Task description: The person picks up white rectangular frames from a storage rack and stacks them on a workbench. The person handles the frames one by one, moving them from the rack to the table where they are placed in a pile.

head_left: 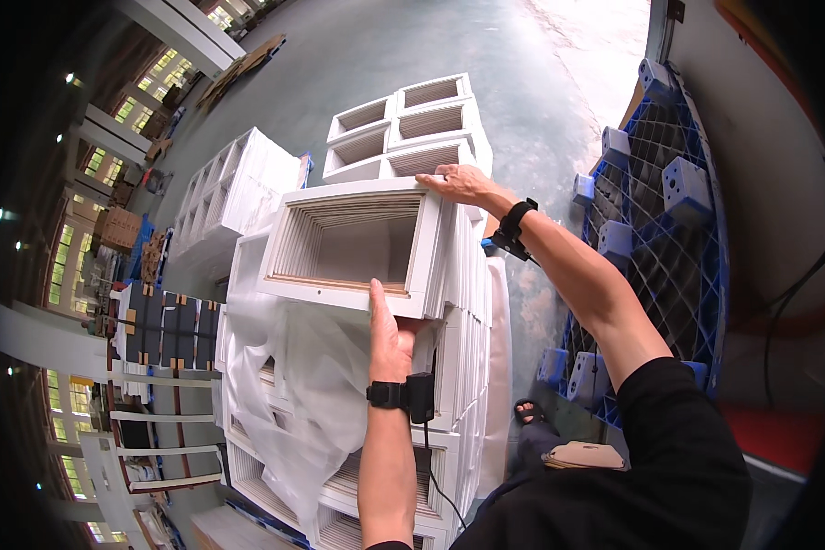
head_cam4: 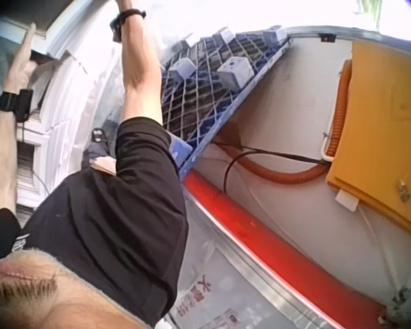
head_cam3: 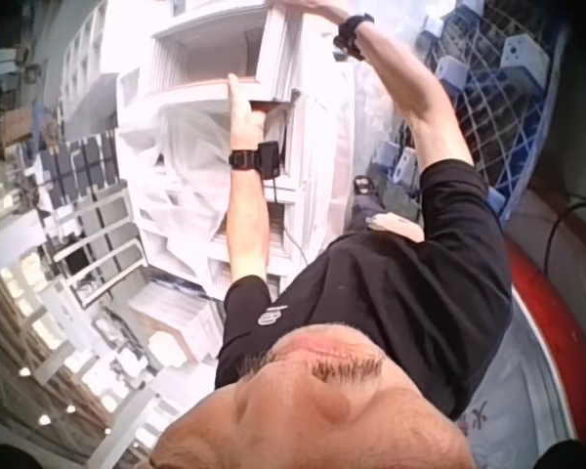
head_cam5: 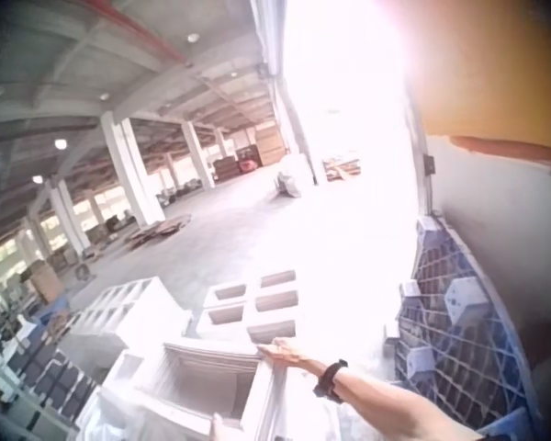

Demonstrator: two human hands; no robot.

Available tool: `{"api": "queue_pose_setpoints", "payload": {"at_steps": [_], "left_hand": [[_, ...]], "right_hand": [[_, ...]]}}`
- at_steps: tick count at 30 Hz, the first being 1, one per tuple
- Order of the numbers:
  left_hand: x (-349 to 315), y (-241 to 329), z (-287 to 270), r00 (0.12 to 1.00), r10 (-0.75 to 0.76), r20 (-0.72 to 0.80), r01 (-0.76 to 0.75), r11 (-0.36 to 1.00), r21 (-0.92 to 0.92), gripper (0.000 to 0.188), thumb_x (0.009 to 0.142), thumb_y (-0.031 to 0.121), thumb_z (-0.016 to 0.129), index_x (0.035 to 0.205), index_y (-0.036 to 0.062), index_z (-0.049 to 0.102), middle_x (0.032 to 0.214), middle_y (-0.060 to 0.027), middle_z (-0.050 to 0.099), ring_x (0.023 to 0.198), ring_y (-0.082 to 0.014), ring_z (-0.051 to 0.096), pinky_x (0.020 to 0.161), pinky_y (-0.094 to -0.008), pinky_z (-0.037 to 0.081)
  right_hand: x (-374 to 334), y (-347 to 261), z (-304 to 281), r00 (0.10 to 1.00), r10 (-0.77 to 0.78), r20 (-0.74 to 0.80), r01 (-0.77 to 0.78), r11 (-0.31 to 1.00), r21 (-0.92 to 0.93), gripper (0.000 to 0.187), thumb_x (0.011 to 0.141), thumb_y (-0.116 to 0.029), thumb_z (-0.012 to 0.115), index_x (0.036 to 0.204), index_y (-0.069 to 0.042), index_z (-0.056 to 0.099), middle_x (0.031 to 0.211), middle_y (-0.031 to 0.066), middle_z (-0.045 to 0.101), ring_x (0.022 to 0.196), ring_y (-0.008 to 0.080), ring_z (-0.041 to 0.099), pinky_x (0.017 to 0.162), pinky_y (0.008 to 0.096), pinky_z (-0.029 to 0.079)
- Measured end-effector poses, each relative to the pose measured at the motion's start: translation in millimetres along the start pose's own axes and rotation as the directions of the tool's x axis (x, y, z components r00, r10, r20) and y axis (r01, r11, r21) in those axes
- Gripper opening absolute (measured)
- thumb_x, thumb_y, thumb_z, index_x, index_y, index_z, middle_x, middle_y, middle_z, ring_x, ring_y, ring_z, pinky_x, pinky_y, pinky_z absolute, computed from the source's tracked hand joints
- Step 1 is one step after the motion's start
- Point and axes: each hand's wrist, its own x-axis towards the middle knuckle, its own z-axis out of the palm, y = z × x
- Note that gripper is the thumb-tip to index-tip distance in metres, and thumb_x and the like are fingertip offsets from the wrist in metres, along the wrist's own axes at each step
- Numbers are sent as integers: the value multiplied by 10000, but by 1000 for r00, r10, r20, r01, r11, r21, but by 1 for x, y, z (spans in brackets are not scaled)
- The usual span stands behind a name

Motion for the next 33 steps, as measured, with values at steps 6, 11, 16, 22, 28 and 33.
{"api": "queue_pose_setpoints", "payload": {"at_steps": [6, 11, 16, 22, 28, 33], "left_hand": [[-30, -1, -55, 961, 194, -196, -208, 976, -58, 725, 904, 490, 705, 1439, 68, 457, 1340, -121, 582, 1195, -297, 603, 993, -477, 528], [-91, 21, -106, 986, 142, -88, -145, 989, -28, 663, 916, 377, 736, 1417, 26, 480, 1284, -133, 608, 1162, -288, 624, 996, -428, 543], [-140, 7, -114, 990, 89, -108, -87, 996, 18, 679, 919, 379, 745, 1419, 6, 476, 1283, -146, 602, 1152, -280, 625, 991, -416, 542], [-162, 9, -114, 995, 53, -87, -49, 997, 54, 722, 927, 427, 739, 1436, 0, 453, 1290, -139, 590, 1179, -266, 606, 1011, -409, 520], [-152, 3, -122, 989, 100, -104, -104, 994, -29, 710, 940, 492, 702, 1422, 25, 471, 1255, -131, 602, 1142, -263, 610, 991, -409, 528], [-106, 30, -134, 987, 136, -85, -136, 991, 2, 705, 928, 557, 686, 1375, 43, 503, 1146, -105, 604, 1038, -239, 616, 915, -391, 545]], "right_hand": [[-79, -26, 12, 999, 35, 34, -39, 992, 119, 876, 899, -791, 486, 1057, 36, 726, 909, 258, 719, 905, 397, 706, 777, 444, 556], [-160, -41, 8, 919, 30, 394, -173, 926, 334, 919, 855, -817, 552, 1152, 39, 709, 1005, 241, 711, 982, 345, 694, 780, 449, 551], [-195, -39, 29, 797, -58, 602, -387, 716, 581, 1078, 849, -845, 510, 1424, 67, 528, 1417, 329, 507, 1268, 425, 574, 941, 525, 547], [-193, -79, 36, 765, 60, 642, -519, 647, 558, 979, 846, -801, 574, 1274, 77, 639, 1141, 247, 668, 1021, 325, 677, 823, 420, 557], [-191, -76, 58, 802, 156, 577, -538, 610, 582, 795, 869, -669, 613, 1139, 74, 691, 966, 191, 698, 814, 254, 683, 703, 360, 529], [-195, -79, 64, 819, 175, 546, -543, 543, 640, 743, 879, -654, 595, 1050, 59, 710, 853, 149, 681, 705, 197, 646, 607, 327, 484]]}}
